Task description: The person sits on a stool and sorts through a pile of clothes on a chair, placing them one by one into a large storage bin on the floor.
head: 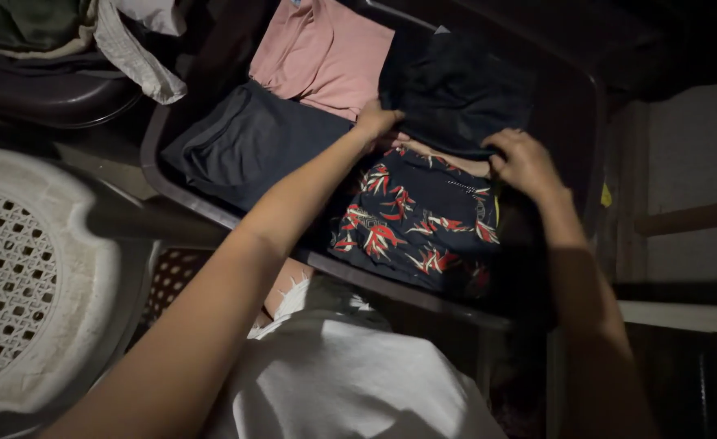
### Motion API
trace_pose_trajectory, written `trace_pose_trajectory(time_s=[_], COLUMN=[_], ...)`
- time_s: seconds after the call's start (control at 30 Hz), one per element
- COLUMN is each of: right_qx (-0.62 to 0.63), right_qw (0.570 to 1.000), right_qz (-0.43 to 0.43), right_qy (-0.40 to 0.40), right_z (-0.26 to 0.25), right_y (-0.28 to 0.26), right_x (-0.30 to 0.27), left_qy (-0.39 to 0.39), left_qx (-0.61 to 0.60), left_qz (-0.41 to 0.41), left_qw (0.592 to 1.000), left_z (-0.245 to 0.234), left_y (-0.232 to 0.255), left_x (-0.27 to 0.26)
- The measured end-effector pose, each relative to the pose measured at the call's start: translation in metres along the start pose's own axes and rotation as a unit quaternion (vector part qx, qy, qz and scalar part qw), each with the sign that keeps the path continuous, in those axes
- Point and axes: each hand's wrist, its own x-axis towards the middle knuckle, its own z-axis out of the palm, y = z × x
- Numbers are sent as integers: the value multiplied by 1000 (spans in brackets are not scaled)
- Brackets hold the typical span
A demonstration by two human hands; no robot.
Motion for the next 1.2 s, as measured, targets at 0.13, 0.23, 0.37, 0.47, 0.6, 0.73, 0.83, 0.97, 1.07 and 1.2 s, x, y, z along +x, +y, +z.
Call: trace_pose_trajectory(time_s=[0.13, 0.23, 0.37, 0.47, 0.6, 0.73, 0.83, 0.97, 1.07, 1.2], right_qx=[90, 62, -2, -9, -11, 3, -1, -70, -43, -59], right_qw=[989, 991, 988, 963, 944, 931, 926, 916, 906, 906], right_qz=[95, 119, 146, 237, 252, 266, 272, 311, 339, 354], right_qy=[-64, 11, 51, -128, -212, -249, -261, -243, -249, -223], right_z=[-13, -4, 17, 38, 50, 58, 62, 82, 81, 81], right_y=[2, 11, 27, 33, 51, 59, 63, 54, 51, 41], right_x=[12, 21, 45, 69, 79, 85, 88, 95, 98, 95], left_qy=[101, 184, 167, 72, -49, -117, -141, -138, -126, -147], left_qx=[294, 450, 609, 713, 784, 769, 758, 757, 762, 774], left_qz=[210, 335, 527, 467, 221, 147, 129, 129, 144, 133], left_qw=[927, 807, 568, 518, 578, 610, 623, 626, 619, 601], left_z=[1, 17, 47, 61, 72, 74, 71, 69, 65, 56], left_y=[21, 34, 56, 61, 73, 77, 78, 70, 67, 57], left_x=[-20, -44, -26, -13, -6, -1, 4, 9, 7, -7])
